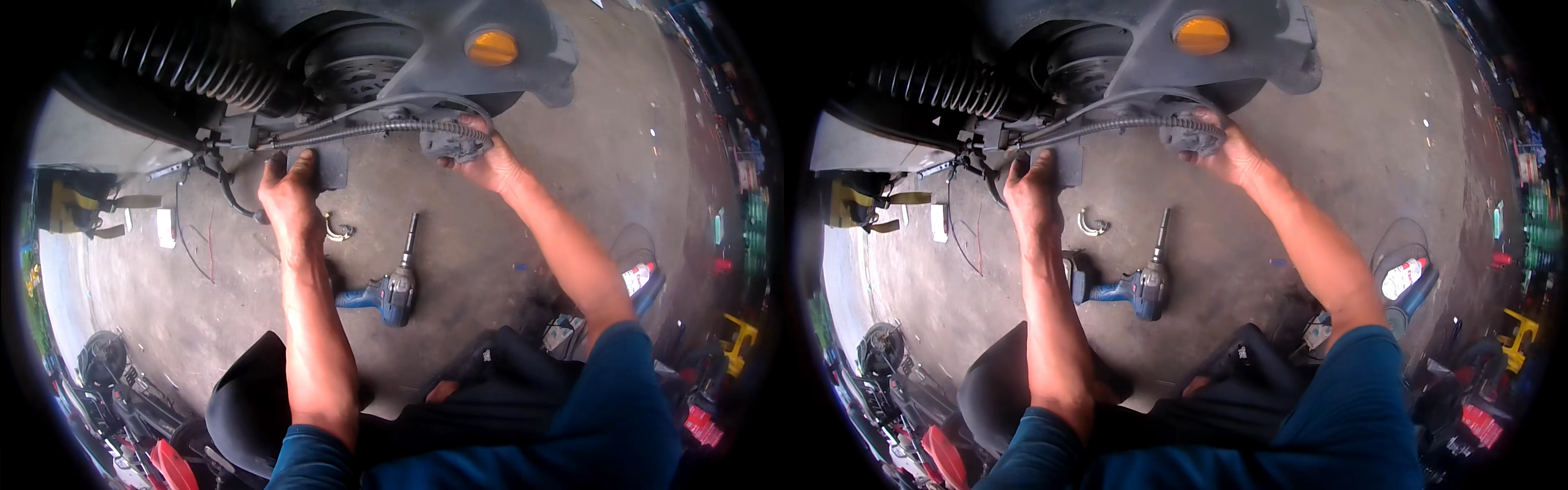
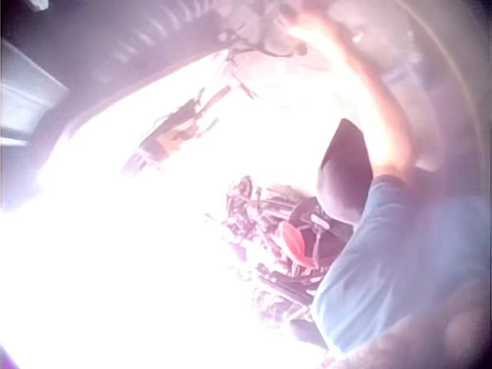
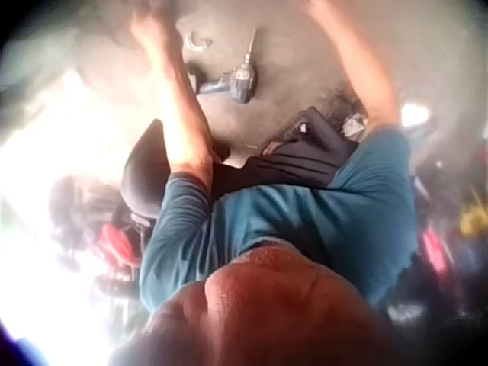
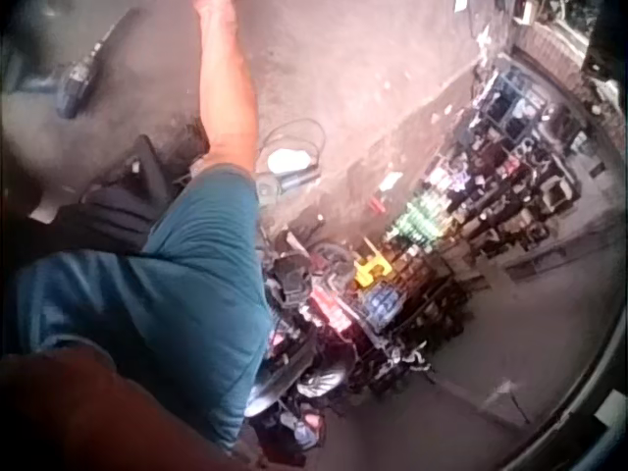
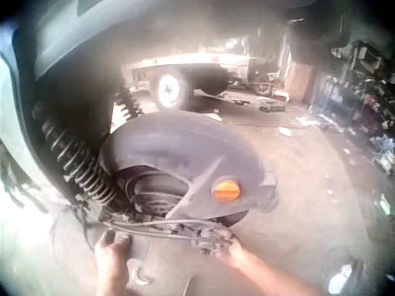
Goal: The person unscrews bolts on a scooter's rear brake caliper using an impact wrench, removes the caliper, and pries inside the caliper using metal rods.
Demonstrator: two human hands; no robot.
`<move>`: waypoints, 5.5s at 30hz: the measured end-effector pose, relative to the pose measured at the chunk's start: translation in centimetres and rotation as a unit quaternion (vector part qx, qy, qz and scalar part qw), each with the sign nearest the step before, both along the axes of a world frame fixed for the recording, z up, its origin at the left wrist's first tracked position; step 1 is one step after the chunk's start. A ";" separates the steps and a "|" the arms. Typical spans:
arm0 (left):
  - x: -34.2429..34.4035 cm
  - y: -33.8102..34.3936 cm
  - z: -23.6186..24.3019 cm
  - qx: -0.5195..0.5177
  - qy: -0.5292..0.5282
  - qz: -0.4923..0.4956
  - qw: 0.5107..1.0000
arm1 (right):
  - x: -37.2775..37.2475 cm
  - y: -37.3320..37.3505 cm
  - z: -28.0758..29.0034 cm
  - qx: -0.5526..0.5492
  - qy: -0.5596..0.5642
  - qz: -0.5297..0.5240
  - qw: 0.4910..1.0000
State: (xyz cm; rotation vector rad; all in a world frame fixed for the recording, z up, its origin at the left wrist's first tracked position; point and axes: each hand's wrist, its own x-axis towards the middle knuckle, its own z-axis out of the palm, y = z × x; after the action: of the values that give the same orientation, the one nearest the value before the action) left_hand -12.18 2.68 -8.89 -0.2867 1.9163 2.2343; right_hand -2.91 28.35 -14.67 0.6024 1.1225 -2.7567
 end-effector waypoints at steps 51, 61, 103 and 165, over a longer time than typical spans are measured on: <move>-0.4 -0.9 1.2 0.029 -0.015 -0.048 0.998 | 0.7 -1.1 4.8 0.143 -0.153 -0.021 0.978; -0.7 -1.2 0.8 0.039 -0.010 -0.059 0.997 | 1.0 -1.1 2.1 0.029 -0.006 -0.046 0.999; -0.4 3.4 0.3 -0.569 0.532 -0.122 0.616 | 0.3 -2.2 -2.2 -0.187 -0.005 -0.098 0.977; -0.2 3.6 0.1 -0.505 0.551 -0.090 0.658 | 3.9 -0.8 -3.5 0.005 -0.082 -0.056 0.995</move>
State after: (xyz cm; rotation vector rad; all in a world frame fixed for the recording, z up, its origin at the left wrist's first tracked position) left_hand -12.36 6.27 -8.81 1.3963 3.3263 0.8246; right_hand 0.98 27.53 -18.20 0.9022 1.0976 -2.7326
